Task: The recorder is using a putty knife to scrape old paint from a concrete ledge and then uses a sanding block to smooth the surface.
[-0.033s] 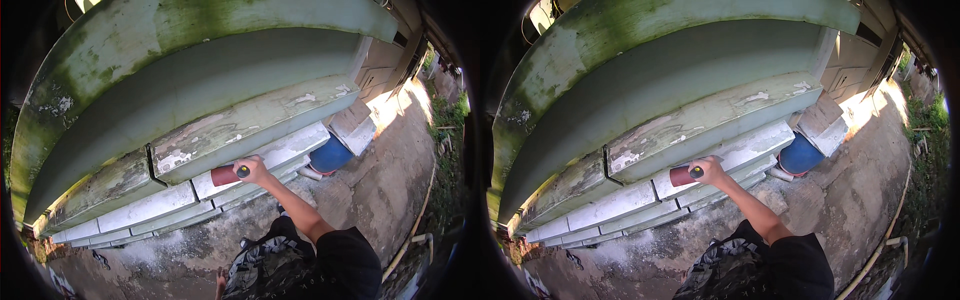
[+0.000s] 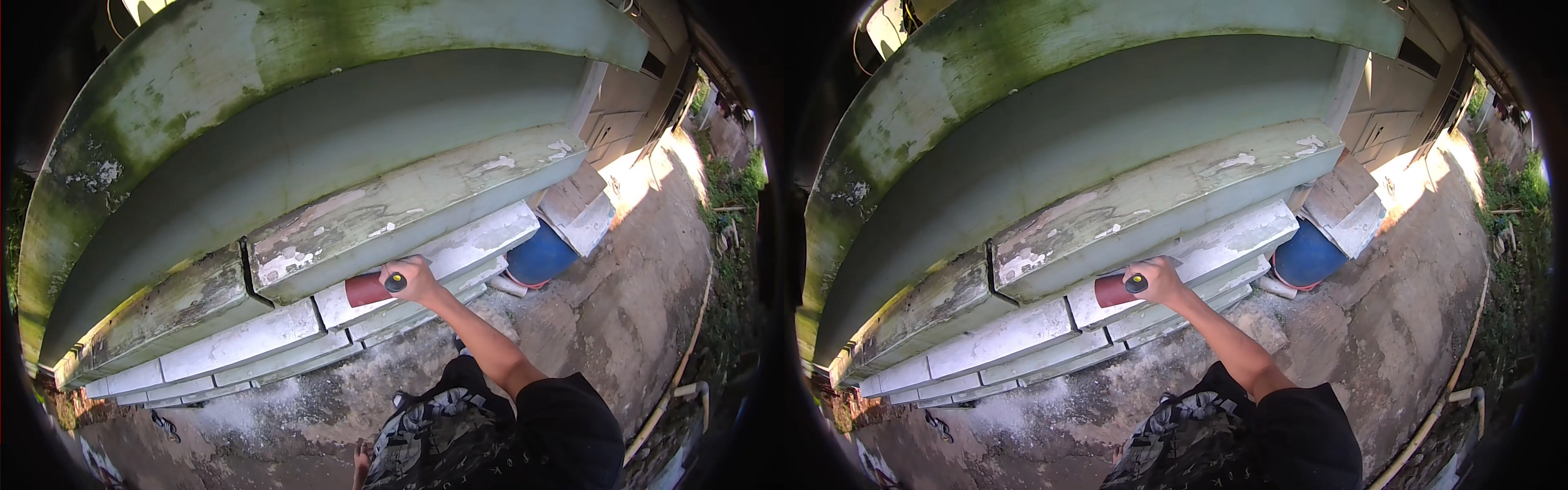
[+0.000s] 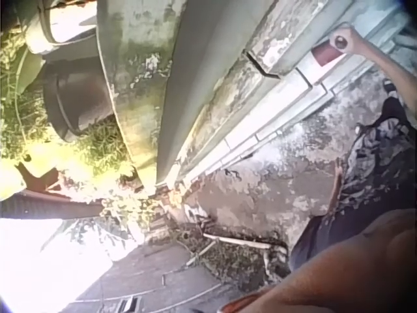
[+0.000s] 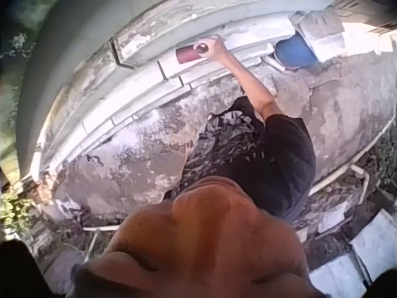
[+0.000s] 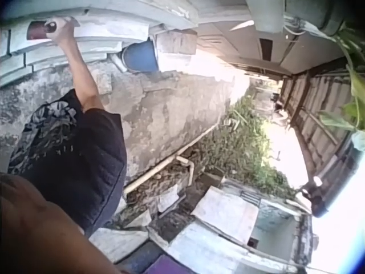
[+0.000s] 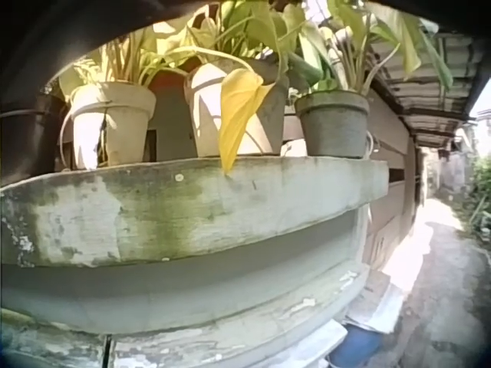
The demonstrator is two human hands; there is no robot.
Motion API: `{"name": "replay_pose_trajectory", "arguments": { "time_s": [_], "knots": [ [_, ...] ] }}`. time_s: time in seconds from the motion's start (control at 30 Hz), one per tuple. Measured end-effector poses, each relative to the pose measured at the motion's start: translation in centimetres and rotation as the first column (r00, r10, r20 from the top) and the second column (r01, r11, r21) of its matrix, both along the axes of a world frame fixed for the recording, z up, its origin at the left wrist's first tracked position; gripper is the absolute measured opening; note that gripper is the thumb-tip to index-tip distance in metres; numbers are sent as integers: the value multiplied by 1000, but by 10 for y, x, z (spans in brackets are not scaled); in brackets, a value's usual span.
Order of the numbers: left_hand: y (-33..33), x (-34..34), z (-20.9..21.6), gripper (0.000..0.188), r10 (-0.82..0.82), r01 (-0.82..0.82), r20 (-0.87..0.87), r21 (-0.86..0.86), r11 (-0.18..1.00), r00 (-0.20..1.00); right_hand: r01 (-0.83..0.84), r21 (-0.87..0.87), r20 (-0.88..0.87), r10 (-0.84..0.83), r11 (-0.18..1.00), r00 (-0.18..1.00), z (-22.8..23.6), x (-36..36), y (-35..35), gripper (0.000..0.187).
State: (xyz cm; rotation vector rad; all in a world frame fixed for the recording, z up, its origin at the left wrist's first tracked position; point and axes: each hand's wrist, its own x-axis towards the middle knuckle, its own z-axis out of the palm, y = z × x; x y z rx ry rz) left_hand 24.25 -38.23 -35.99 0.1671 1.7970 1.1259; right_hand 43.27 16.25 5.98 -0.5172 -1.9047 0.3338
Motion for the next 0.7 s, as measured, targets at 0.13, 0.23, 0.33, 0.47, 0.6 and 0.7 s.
{"name": "replay_pose_trajectory", "arguments": {
  "time_s": [0.13,0.23,0.33,0.47,0.6,0.7],
  "knots": [
    [36,-5,15,43,36,-31,88,-58,998,995,-73,86,-28,75,994,997,13,-5,-13,32],
    [59,1,23,36,47,-52,90,52,997,995,-73,52,74,69,996,995,-5,17,4,36],
    [78,2,34,39,17,-17,170,-1,1000,985,-40,107,42,35,993,998,10,43,3,34],
    [87,11,14,43,-62,61,241,12,998,969,60,113,107,-72,992,992,-20,76,44,34],
    [79,19,-19,47,-127,128,153,3,992,980,-126,182,172,94,975,981,2,73,35,28],
    [89,28,-21,48,-114,112,202,21,994,973,111,142,123,-129,984,984,-33,119,70,32]
  ]
}}
